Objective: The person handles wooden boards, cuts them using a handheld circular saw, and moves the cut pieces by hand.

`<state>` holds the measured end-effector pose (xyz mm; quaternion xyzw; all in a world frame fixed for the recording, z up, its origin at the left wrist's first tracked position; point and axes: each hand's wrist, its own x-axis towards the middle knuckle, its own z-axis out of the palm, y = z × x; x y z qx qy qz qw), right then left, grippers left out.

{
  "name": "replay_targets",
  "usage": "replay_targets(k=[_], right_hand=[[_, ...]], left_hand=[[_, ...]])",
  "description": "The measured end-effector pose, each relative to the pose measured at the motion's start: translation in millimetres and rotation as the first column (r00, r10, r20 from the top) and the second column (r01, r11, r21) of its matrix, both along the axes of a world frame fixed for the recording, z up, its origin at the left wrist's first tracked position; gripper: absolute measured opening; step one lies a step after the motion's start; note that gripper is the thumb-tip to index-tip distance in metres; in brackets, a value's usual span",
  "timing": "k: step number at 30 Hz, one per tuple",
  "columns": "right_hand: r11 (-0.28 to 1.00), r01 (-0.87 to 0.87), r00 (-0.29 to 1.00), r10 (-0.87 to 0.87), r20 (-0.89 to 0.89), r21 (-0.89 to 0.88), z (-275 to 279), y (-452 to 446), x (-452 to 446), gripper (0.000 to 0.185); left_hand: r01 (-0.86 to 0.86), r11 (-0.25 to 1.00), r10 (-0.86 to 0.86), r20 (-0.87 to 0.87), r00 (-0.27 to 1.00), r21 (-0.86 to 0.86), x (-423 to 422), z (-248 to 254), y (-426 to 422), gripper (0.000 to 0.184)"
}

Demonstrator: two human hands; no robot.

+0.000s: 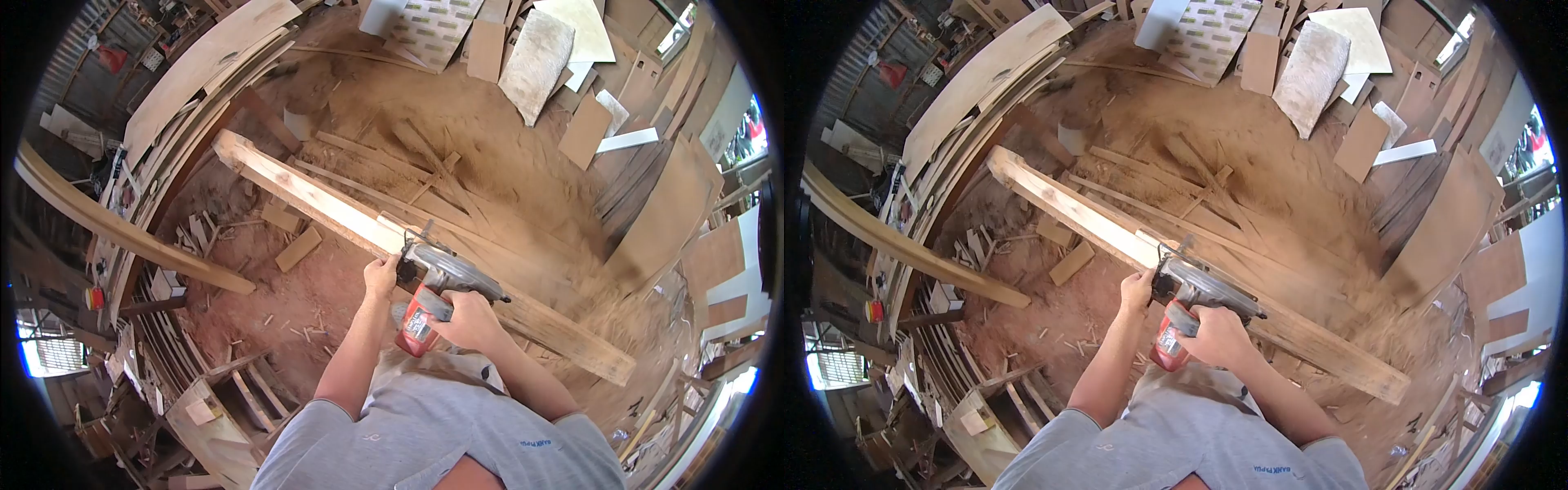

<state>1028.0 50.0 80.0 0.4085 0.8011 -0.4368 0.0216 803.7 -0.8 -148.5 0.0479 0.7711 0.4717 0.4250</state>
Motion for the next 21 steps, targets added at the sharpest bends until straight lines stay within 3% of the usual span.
replay_targets(k=[21], right_hand=[[0.999,-0.020,0.999,0.019,-0.046,-0.025,-3,7,-35,0.054]], left_hand=[[-0.085,0.989,0.069,0.129,0.989,0.123,-39,-2,2,0.035]])
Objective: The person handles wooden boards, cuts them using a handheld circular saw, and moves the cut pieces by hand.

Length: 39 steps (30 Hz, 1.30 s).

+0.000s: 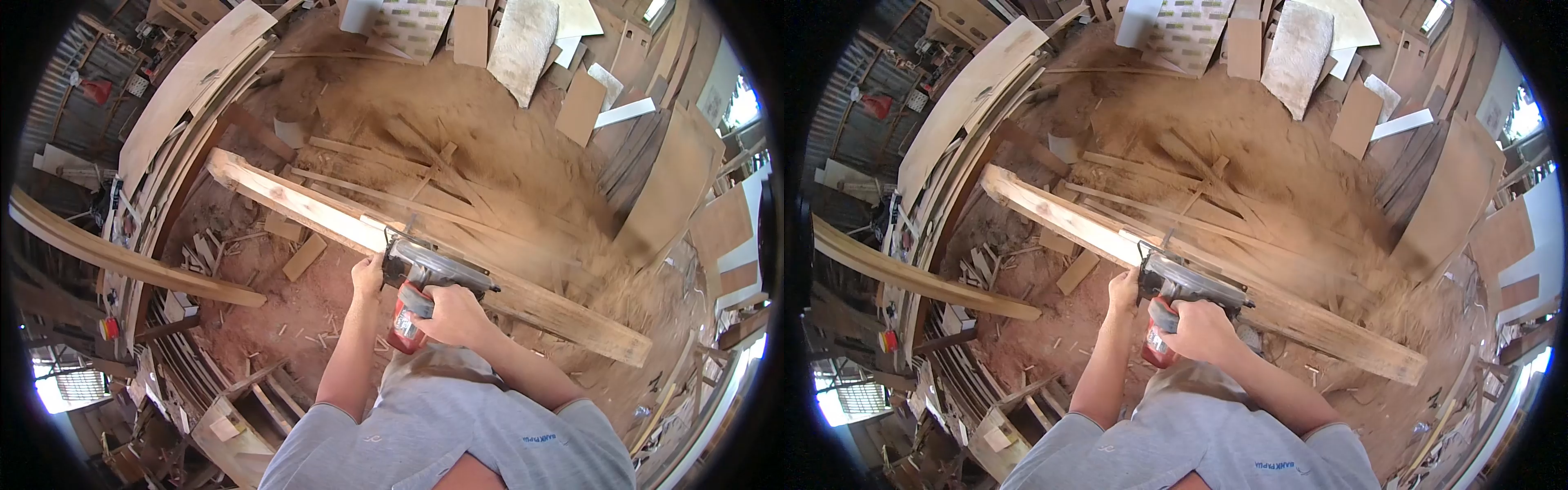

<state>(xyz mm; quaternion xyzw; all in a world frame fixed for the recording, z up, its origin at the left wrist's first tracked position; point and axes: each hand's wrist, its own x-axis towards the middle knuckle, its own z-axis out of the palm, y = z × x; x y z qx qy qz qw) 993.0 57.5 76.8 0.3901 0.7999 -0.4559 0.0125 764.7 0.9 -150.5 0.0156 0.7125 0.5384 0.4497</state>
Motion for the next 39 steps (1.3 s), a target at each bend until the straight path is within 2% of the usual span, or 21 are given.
replay_targets(k=[5,8,11,14,17,26,32,39], right_hand=[[1.000,-0.004,1.000,0.004,-0.007,0.008,1,1,-10,0.052],[1.000,-0.012,1.000,0.012,0.003,-0.011,5,4,-15,0.050],[1.000,-0.013,1.000,0.013,0.007,-0.025,4,5,-21,0.048],[1.000,-0.012,1.000,0.012,-0.003,-0.010,1,5,-25,0.046],[1.000,-0.010,1.000,0.010,-0.007,-0.004,0,5,-31,0.046],[1.000,-0.011,1.000,0.011,-0.014,-0.008,-5,5,-46,0.047],[1.000,-0.012,0.998,0.012,-0.061,0.000,-7,6,-55,0.052],[1.000,-0.011,0.999,0.010,-0.046,-0.008,-7,7,-63,0.049]], left_hand=[[0.000,1.000,0.000,-0.004,1.000,-0.003,-11,-3,-1,0.035],[0.059,0.998,-0.062,-0.080,0.995,-0.038,-19,-1,0,0.031],[0.049,0.998,-0.050,-0.019,0.999,-0.025,-26,0,1,0.029],[0.014,0.999,-0.017,0.055,0.998,0.051,-24,18,4,0.029],[0.009,0.998,-0.014,0.081,0.997,0.055,-21,49,9,0.030],[0.012,0.997,-0.015,0.032,0.999,0.078,-48,15,5,0.028],[-0.008,0.997,0.000,0.099,0.995,0.079,-58,20,8,0.031],[0.049,0.996,-0.055,0.066,0.996,0.081,-75,14,7,0.032]])
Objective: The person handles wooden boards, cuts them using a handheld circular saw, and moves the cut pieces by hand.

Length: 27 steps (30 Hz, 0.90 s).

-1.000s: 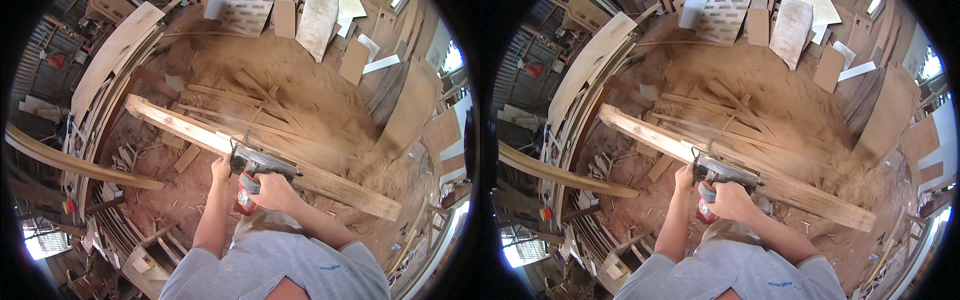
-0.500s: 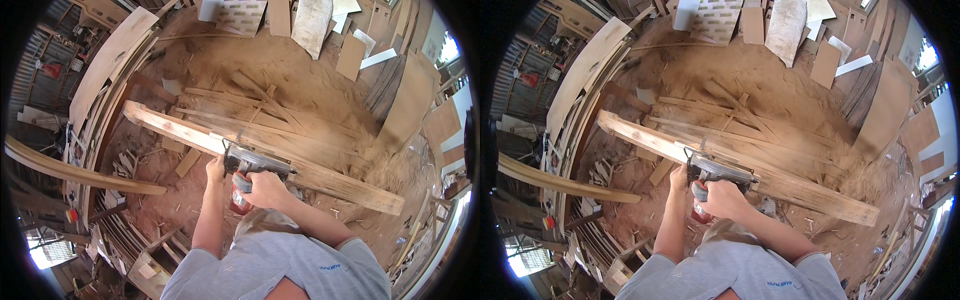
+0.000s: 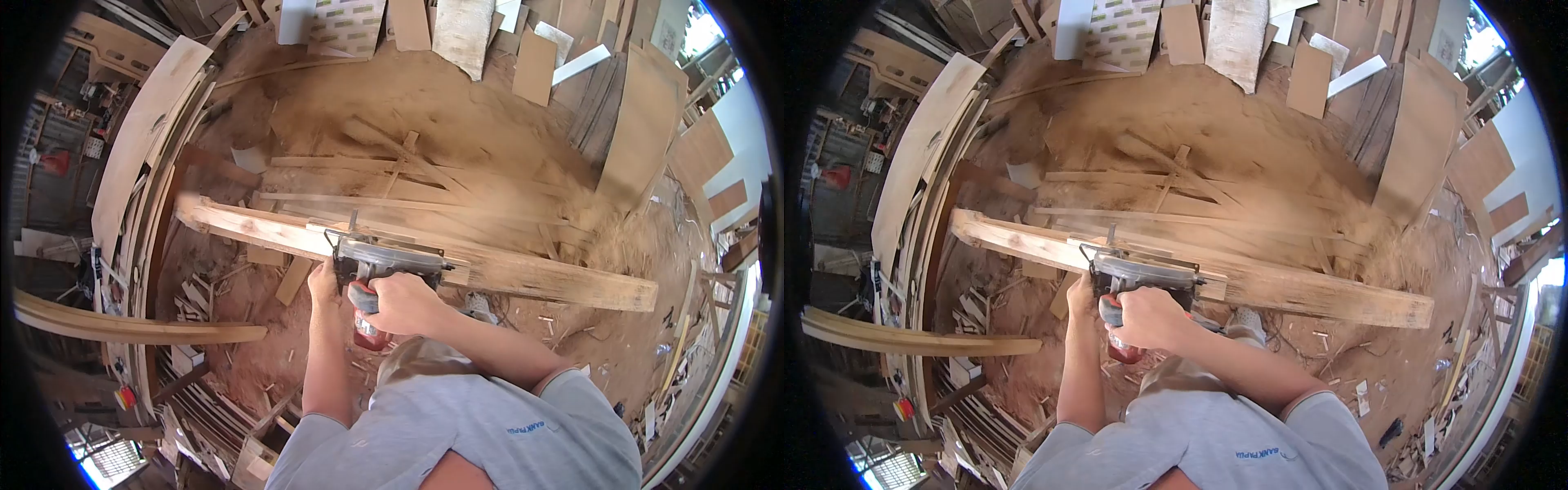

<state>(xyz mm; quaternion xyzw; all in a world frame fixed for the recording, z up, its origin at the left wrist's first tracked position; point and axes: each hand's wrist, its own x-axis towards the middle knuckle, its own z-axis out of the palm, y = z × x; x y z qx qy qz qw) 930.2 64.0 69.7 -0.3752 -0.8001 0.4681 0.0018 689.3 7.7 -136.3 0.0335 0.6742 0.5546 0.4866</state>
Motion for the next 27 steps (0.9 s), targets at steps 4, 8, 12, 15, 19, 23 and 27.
replay_targets(k=[4,8,12,15,19,23,27], right_hand=[[1.000,0.007,1.000,-0.007,-0.016,0.013,-5,-1,-4,0.051],[1.000,0.018,0.999,-0.018,-0.038,0.010,-4,-1,-9,0.053],[1.000,0.010,0.999,-0.009,-0.033,0.012,-11,-1,-12,0.054],[1.000,0.009,0.999,-0.008,-0.043,0.024,-13,-1,-13,0.055],[1.000,0.014,0.999,-0.014,-0.043,-0.008,-9,2,-19,0.054],[1.000,0.024,0.998,-0.024,-0.060,-0.007,-15,2,-24,0.053],[1.000,0.003,0.999,-0.004,-0.046,-0.014,-16,4,-32,0.053]], left_hand=[[-0.009,0.999,0.010,-0.004,1.000,0.032,2,15,2,0.030],[0.023,0.999,-0.024,0.027,0.999,0.039,-15,-7,0,0.037],[-0.028,0.998,0.027,0.016,0.999,0.053,-9,6,4,0.031],[-0.015,1.000,0.015,-0.010,1.000,0.014,-9,11,6,0.031],[0.004,1.000,-0.004,-0.017,1.000,0.008,-19,10,7,0.031],[-0.002,0.999,-0.001,-0.065,0.998,-0.045,-19,26,12,0.031],[0.015,0.999,-0.016,-0.041,0.999,-0.040,-22,31,14,0.033]])
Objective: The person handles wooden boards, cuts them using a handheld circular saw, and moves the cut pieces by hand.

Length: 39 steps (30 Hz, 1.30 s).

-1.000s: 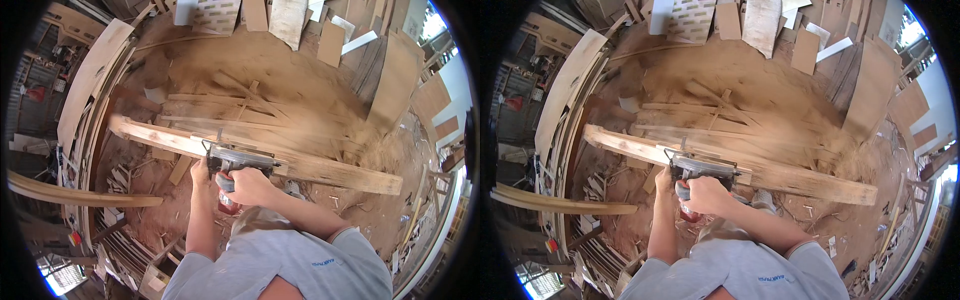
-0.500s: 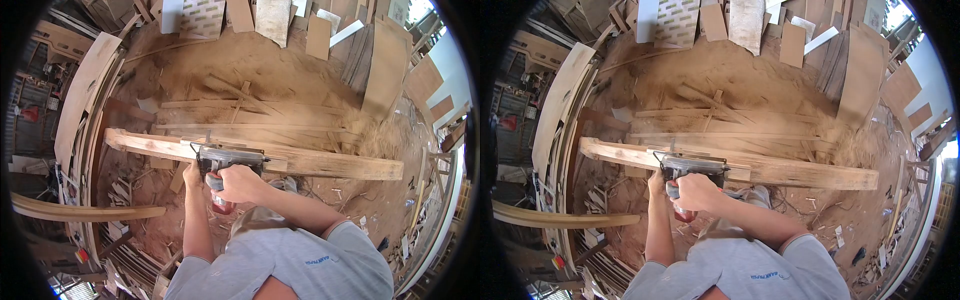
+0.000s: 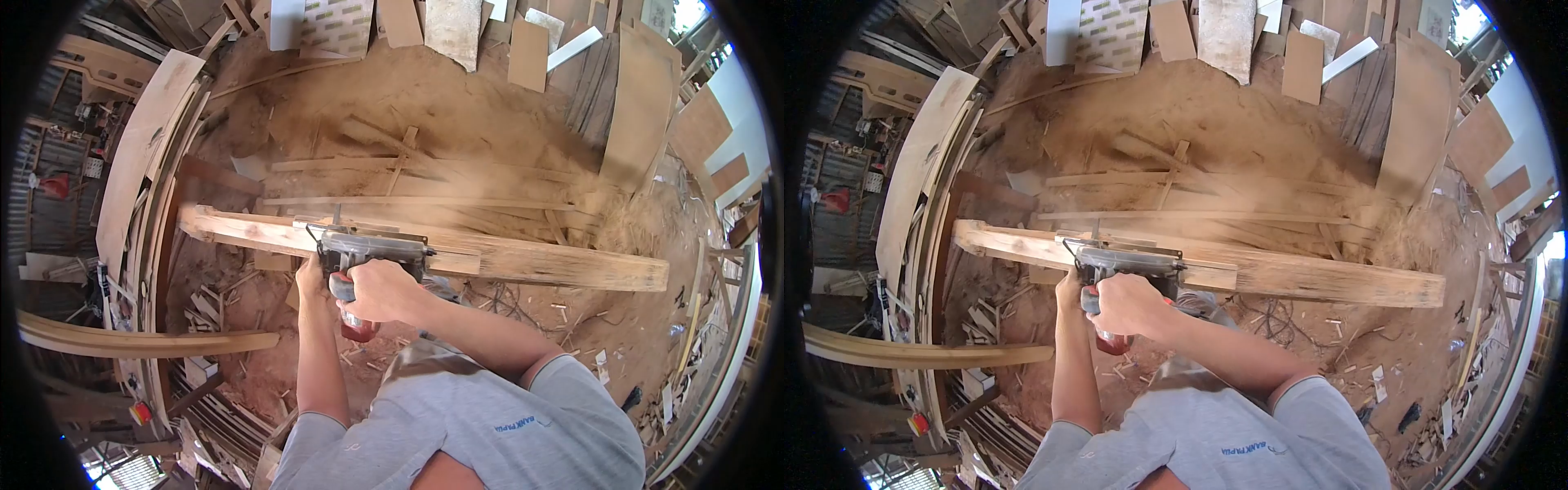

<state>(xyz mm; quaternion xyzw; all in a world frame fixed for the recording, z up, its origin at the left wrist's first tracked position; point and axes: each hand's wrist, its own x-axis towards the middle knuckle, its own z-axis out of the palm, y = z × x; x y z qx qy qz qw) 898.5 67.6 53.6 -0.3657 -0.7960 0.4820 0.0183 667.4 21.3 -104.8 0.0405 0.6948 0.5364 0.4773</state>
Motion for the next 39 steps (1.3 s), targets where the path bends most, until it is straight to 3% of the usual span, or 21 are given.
replay_targets(k=[13,17,23,30,39], right_hand=[[1.000,-0.006,1.000,0.006,0.006,0.003,-3,0,-1,0.051],[1.000,-0.011,1.000,0.011,0.020,-0.021,-2,1,-1,0.051],[1.000,0.013,1.000,-0.013,-0.009,-0.015,-13,-1,-3,0.052],[0.999,0.042,0.998,-0.042,-0.039,0.001,-15,-4,-1,0.051],[0.999,0.028,0.999,-0.027,-0.035,0.024,-20,-4,-3,0.052]], left_hand=[[-0.028,1.000,0.028,0.008,1.000,0.002,-12,-20,1,0.029],[-0.035,0.999,0.033,0.069,0.997,0.028,-26,-47,-1,0.029],[0.007,1.000,-0.007,-0.059,0.998,0.006,-11,-24,1,0.030],[-0.007,0.996,0.002,0.055,0.998,0.094,-16,-37,-2,0.036],[0.009,0.996,-0.016,0.073,0.997,0.090,-32,-61,-2,0.033]])
